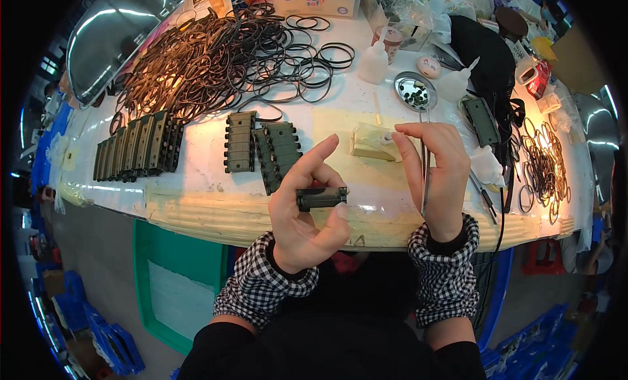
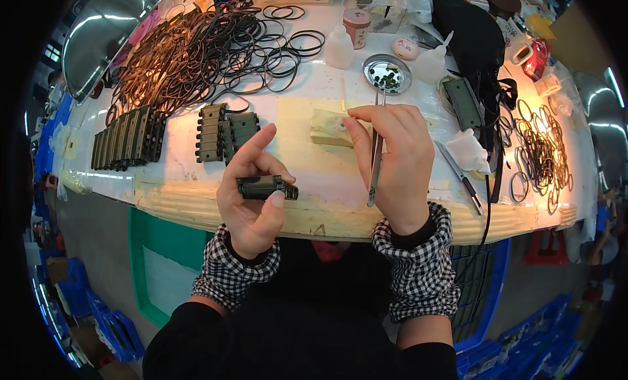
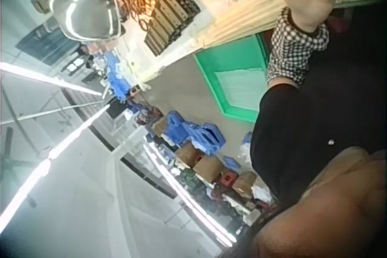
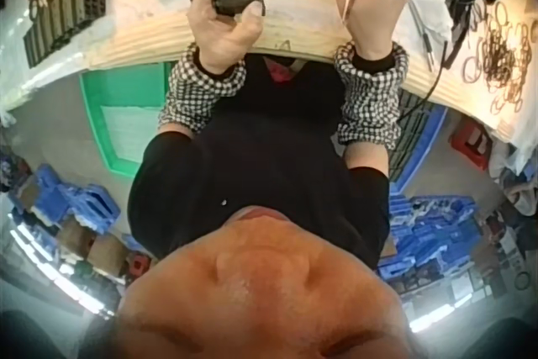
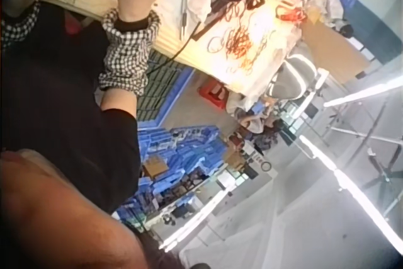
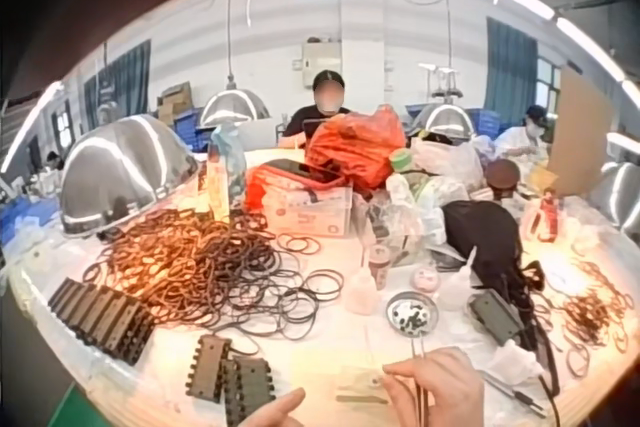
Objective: The recorder is assembling small plastic toy parts, specifically what appear to be tank treads, using tweezers at a factory workbench.
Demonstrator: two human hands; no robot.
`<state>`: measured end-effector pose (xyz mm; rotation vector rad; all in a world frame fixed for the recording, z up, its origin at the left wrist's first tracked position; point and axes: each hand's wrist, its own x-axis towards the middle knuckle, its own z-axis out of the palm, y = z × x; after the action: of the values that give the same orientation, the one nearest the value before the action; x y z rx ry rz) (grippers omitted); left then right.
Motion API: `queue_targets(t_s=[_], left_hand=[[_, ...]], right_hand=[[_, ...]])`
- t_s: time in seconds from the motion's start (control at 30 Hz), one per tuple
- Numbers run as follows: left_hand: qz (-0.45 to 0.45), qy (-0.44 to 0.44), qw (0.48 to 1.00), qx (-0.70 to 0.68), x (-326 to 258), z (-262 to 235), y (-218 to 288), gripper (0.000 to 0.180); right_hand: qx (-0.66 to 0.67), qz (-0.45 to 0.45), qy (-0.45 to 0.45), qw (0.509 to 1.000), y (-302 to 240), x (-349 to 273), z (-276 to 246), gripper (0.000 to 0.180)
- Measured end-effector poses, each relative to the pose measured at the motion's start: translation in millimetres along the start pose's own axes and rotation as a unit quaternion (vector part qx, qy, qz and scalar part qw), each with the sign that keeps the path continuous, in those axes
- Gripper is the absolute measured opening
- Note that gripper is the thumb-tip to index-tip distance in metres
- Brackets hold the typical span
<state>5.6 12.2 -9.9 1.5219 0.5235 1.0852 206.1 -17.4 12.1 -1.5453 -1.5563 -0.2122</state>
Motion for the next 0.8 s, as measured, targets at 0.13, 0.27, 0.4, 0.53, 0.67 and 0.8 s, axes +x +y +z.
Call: queue_targets(t_s=[0.13, 0.27, 0.4, 0.53, 0.67, 0.8], left_hand=[[-0.138, -0.010, 0.957, -0.256, 3.7, 1.3, 0.8, 0.077], [-0.248, -0.075, 0.848, -0.462, 7.3, 4.2, -0.9, 0.076], [-0.289, -0.090, 0.803, -0.514, 5.2, 8.0, -1.6, 0.074], [-0.289, -0.087, 0.797, -0.524, 2.5, 8.8, 0.3, 0.070], [-0.285, -0.095, 0.793, -0.529, 1.1, 9.0, -0.1, 0.068], [-0.291, -0.089, 0.793, -0.528, 0.3, 9.0, 0.8, 0.070]], right_hand=[[0.060, 0.019, 0.103, 0.993, -21.6, -0.7, -15.8, 0.008], [0.204, 0.041, -0.019, 0.978, -45.2, -9.0, -36.4, 0.009], [0.439, 0.152, -0.065, 0.883, -57.9, -11.5, -20.7, 0.010], [0.504, 0.220, -0.070, 0.833, -63.4, -14.6, -16.5, 0.011], [0.485, 0.211, -0.075, 0.845, -62.4, -17.0, -15.7, 0.011], [0.484, 0.212, -0.078, 0.846, -63.3, -16.8, -15.5, 0.010]])
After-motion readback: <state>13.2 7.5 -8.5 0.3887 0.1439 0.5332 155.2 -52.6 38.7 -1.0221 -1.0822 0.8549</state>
